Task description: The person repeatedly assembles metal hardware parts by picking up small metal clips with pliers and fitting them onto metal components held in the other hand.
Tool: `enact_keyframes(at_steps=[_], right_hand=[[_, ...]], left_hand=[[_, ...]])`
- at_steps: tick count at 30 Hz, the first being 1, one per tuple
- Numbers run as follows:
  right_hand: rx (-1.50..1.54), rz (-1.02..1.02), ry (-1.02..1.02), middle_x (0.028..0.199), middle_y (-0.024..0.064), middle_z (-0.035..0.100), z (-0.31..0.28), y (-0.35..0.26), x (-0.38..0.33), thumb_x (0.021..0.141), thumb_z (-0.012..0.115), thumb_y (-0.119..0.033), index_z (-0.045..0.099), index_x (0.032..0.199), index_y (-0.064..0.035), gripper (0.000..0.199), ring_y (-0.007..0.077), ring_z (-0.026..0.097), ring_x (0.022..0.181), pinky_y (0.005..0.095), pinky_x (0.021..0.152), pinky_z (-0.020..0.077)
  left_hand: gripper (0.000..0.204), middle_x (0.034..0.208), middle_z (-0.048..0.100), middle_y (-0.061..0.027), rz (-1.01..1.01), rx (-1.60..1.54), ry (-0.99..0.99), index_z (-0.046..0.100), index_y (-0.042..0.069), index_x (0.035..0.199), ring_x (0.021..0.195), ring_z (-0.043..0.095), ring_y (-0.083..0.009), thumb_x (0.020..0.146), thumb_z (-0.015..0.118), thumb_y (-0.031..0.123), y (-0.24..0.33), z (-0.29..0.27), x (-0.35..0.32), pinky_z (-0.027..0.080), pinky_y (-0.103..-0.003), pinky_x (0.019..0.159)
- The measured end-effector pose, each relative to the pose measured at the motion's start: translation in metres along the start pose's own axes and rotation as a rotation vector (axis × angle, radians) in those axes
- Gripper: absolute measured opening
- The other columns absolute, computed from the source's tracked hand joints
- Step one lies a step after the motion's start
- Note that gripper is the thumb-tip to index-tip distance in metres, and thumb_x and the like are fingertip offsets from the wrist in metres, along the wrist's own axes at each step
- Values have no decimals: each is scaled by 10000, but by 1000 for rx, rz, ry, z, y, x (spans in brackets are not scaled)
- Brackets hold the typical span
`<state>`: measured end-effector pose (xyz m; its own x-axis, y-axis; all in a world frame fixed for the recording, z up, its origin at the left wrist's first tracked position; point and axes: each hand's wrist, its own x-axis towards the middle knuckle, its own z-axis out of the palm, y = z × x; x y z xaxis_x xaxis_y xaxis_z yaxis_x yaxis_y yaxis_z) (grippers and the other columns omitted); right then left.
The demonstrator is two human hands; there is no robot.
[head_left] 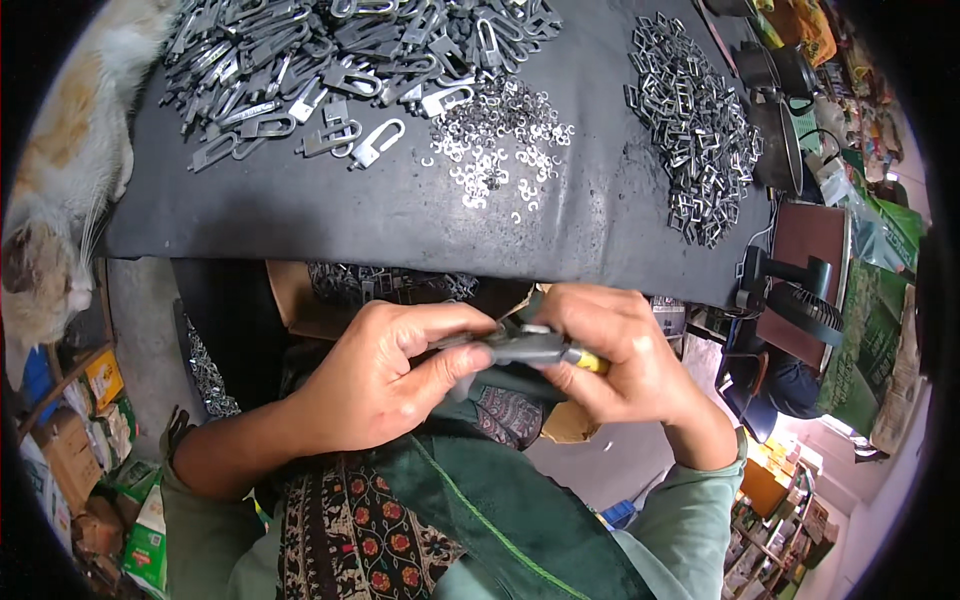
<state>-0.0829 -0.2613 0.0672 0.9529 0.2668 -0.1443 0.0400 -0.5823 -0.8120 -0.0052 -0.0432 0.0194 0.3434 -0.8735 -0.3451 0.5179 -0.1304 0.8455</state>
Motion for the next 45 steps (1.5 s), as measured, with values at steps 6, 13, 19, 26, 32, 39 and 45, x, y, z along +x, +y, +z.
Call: enact_keyframes(at_steps=[6,13,19,26,32,39,45], right_hand=[[140,142,-36,686,175,513,12,2,-2,869,661,-100,548,850,17,163,373,550,639,407,578,425],[-579,86,231,774,107,517,-16,-1,10,805,750,-284,584,881,-56,292,285,541,743,418,662,428],[-1126,110,294,878,85,478,-17,11,24,724,764,-267,589,912,-94,310,257,496,876,418,804,391],[-1162,177,220,869,78,479,-19,6,26,750,747,-276,590,889,-94,278,249,502,870,399,771,390],[-1128,150,206,838,64,482,-24,8,29,766,740,-268,600,864,-95,242,242,512,828,382,706,387],[-900,-131,35,757,57,503,-47,-1,30,731,745,-322,567,818,-85,308,246,539,681,358,588,422],[-824,-274,-41,772,63,517,-47,-6,31,732,694,-428,587,846,-63,397,254,575,708,375,602,454]], left_hand=[[177,704,599,-103,671,826,318,630,-52,1030,593,605,-134,867,649,14,-20,13,5,449,-314,487],[318,775,627,-44,-126,-180,13,543,-25,1284,596,595,-87,976,538,56,-8,-10,0,486,-230,563],[336,776,628,-71,-133,-360,-15,512,-31,1302,592,604,-113,991,529,93,-1,-14,-1,484,-226,557],[264,846,634,-58,-47,-338,40,542,-8,1229,680,609,-89,991,540,106,-2,-13,-3,474,-223,618],[188,900,646,-33,12,-97,116,638,-20,1101,720,565,-54,958,603,96,0,-15,-4,439,-213,662],[199,887,636,22,-159,-266,159,672,-22,1077,785,536,-20,919,667,99,7,-19,-2,431,-188,707],[196,771,577,20,-61,-190,160,657,0,1078,615,442,-24,920,659,116,8,-14,2,338,-186,533]])
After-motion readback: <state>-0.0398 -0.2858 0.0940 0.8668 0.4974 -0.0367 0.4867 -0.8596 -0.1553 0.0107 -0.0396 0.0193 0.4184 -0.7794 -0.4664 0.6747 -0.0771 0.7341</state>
